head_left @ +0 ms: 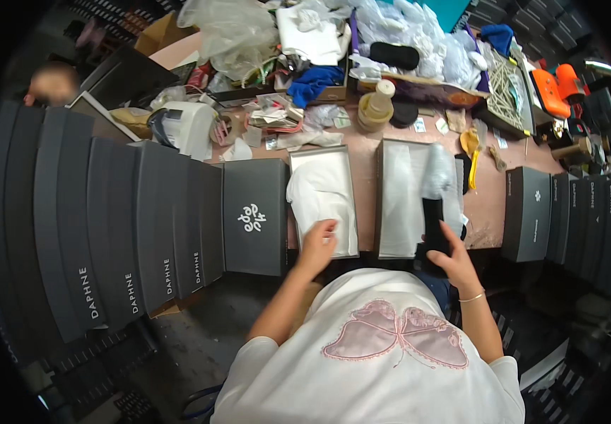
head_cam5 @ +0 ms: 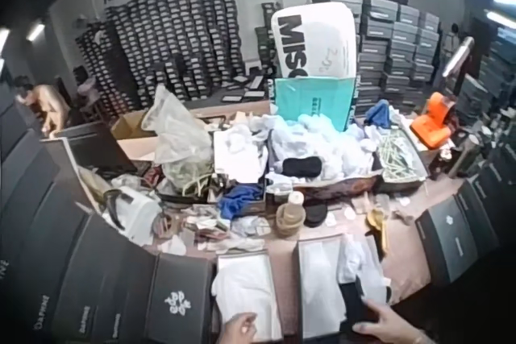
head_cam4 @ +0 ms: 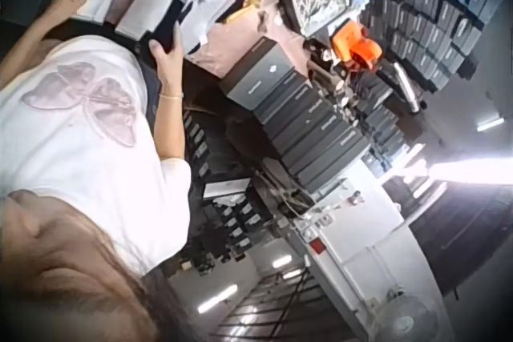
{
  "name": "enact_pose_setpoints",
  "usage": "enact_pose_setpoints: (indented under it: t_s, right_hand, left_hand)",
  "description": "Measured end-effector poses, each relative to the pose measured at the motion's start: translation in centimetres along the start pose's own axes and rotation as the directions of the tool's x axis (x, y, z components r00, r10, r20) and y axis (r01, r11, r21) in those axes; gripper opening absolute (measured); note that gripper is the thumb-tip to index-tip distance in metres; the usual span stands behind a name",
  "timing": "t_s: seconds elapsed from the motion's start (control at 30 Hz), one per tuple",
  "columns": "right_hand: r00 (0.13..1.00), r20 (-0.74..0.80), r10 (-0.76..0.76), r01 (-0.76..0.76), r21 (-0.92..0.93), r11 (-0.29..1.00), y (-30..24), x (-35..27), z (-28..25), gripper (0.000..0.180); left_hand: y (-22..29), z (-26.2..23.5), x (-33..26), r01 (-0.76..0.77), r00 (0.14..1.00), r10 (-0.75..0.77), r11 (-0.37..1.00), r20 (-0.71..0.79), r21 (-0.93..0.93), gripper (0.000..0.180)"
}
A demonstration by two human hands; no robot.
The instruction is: The person is cleaning and packing a pair of shoes into a box with protective materials.
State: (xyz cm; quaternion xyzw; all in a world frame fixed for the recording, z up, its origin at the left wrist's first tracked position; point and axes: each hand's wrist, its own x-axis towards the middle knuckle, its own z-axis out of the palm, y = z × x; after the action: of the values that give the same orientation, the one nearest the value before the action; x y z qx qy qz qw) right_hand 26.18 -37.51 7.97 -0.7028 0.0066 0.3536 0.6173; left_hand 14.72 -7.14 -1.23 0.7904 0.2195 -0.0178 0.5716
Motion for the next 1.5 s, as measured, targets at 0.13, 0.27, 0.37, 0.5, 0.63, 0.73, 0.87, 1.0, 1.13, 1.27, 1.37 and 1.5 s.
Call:
enact_pose_setpoints:
  t_s: [0.13,0.27,0.37,0.5,0.63,0.73,0.87,1.0,1.13,1.27,1.37,1.5]
  right_hand:
    - [0.963,0.263,0.054,-0.15,0.362,0.92,-0.5,-3.5,-2.2,0.073]
    - [0.89,0.359,0.282,-0.314,0.034,0.949,1.1,-3.9,-1.9,0.072]
    - [0.91,0.388,0.147,-0.094,-0.153,0.984,-0.2,-3.4,-1.8,0.064]
    - [0.914,0.35,0.205,-0.179,-0.103,0.978,-0.9,-3.1,-2.3,0.066]
    - [0.927,0.362,0.102,-0.221,0.304,0.927,-3.5,-2.7,-1.9,0.077]
    - [0.918,0.392,0.054,-0.167,0.261,0.951,-4.0,-2.1,-1.7,0.077]
    - [0.92,0.388,0.048,-0.169,0.284,0.944,-3.6,-2.1,-0.6,0.08]
    - [0.865,0.502,0.012,-0.219,0.356,0.909,-2.3,-2.2,-1.3,0.075]
    - [0.683,0.721,0.116,-0.413,0.25,0.876,-4.1,-0.8,-1.3,0.071]
    - [0.708,0.603,0.367,-0.429,-0.045,0.902,-6.9,1.4,3.2,0.063]
    - [0.745,0.651,0.146,-0.326,0.164,0.931,-4.0,4.8,6.5,0.055]
    - [0.804,0.577,0.145,-0.382,0.315,0.869,-2.5,4.5,3.4,0.051]
  left_hand:
    - [-3.8,-2.1,-2.0,-0.162,0.967,0.067,0.906,0.245,0.392,0.04]
    - [-3.6,-0.5,-1.1,-0.297,0.919,0.098,0.807,0.381,0.511,0.04]
    - [-6.6,-2.2,-0.3,-0.321,0.832,0.101,0.89,0.546,0.324,0.03]
    - [-6.4,-3.5,-0.1,-0.058,0.886,-0.064,0.968,0.459,0.246,0.02]
    - [-4.3,-3.6,1.5,-0.21,0.843,-0.008,0.916,0.538,0.343,0.019]
    - [-6.4,-3.1,0.4,-0.416,0.848,0.177,0.807,0.5,0.418,0.019]
    - [-7.9,-3.5,1.4,-0.418,0.808,0.16,0.834,0.566,0.361,0.017]
    - [-2.4,-4.0,2.4,-0.138,0.987,0.111,0.954,0.113,0.265,0.012]
    - [5.4,-5.1,5.2,-0.274,0.951,0.298,0.934,-0.078,0.228,0.009]
    - [10.5,-5.2,3.5,-0.361,0.928,0.373,0.905,-0.009,0.227,0.011]
    - [12.2,-5.8,1.5,-0.328,0.942,0.336,0.93,0.019,-0.168,0.005]
    - [13.2,-7.0,0.8,-0.124,0.907,0.07,0.987,0.415,0.104,0.015]
